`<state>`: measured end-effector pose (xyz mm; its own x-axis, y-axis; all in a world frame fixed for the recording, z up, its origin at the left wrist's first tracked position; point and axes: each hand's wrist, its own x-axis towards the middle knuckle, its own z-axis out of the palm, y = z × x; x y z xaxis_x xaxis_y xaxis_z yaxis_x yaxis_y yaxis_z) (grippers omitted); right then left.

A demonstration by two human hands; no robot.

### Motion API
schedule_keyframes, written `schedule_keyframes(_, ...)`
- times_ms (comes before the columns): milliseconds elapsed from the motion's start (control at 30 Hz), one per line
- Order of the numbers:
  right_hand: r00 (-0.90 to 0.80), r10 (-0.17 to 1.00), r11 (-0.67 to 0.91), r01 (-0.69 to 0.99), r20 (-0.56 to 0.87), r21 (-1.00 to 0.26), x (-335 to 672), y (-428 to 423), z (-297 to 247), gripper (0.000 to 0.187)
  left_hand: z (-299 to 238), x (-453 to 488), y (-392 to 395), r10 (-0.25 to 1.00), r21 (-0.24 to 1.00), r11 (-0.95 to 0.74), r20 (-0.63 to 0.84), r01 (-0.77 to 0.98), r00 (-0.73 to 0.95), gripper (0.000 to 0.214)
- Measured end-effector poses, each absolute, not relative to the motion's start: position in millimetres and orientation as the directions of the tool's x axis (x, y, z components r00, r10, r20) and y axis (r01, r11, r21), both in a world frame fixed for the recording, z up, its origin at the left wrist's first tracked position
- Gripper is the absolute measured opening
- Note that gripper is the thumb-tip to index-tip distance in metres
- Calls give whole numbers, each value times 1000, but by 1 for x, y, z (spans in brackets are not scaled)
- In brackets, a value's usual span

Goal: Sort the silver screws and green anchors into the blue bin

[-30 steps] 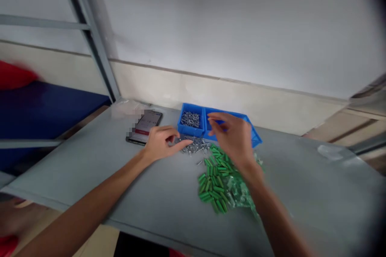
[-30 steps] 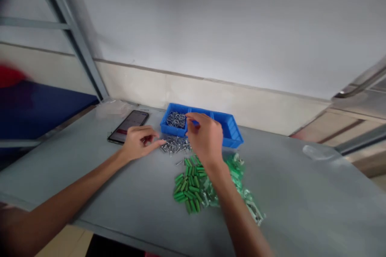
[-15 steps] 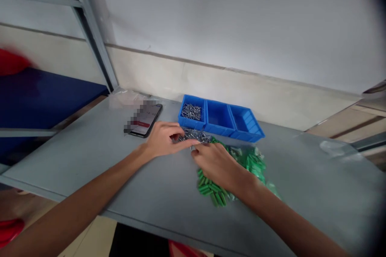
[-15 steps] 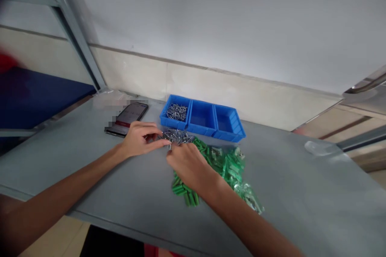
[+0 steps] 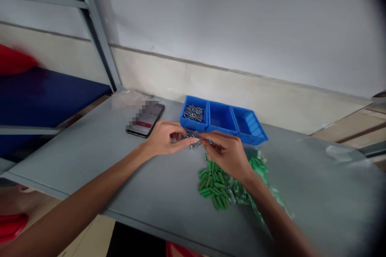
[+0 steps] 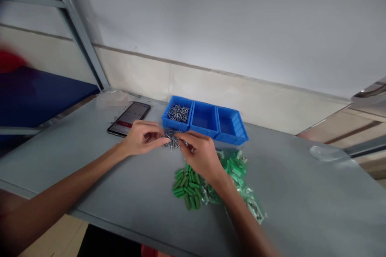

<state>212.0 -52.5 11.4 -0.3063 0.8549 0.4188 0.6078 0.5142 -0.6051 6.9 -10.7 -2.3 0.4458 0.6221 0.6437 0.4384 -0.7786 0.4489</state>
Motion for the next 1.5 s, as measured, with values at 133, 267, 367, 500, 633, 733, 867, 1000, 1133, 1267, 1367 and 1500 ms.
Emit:
schedule_keyframes(133,-88,916,388,447,391,-806,209,-55,6,17,-7,14,-15,613,467,-790,619,397,491,32)
schedule_keyframes(267,-26,948,310,288,317,-906,207,-56,8,15,-12,21,-20,645,535,-763,583,364,495,23)
schedule_keyframes(367,-39,958,285,245,284,-927,206,-58,6,14,-14,22,-21,685,583,-726,562,365,464,21)
schedule_keyframes(500,-25,957,289,201,290,-936,206,-58,1,11,-13,21,-20,682,583,-728,559,361,472,16)
schedule_keyframes(633,-4,960,273,217,279,-937,205,-57,0,11,-10,21,-20,685,602,-720,535,347,494,12)
schedule_keyframes(733,6,963,259,246,269,-934,205,-57,0,12,-9,22,-19,681,599,-724,547,340,486,16)
schedule_keyframes(867,19,965,249,248,262,-936,206,-57,-4,13,-8,22,-19,690,603,-719,561,345,458,22)
schedule_keyframes(1000,34,951,278,350,309,-894,207,-58,-12,16,-7,21,-18,699,613,-709,543,349,465,21)
schedule_keyframes(1133,10,941,300,432,337,-851,206,-59,-13,15,-6,19,-17,699,622,-705,528,340,484,18)
schedule_keyframes(1267,-4,934,318,463,357,-828,204,-60,-11,13,-8,16,-16,707,630,-698,532,340,466,15)
schedule_keyframes(1367,-21,922,347,483,386,-804,202,-61,-9,11,-9,15,-15,723,645,-682,519,345,456,14)
schedule_keyframes(1500,-38,905,380,517,423,-767,199,-63,-9,9,-10,15,-14,734,674,-657,470,337,491,20)
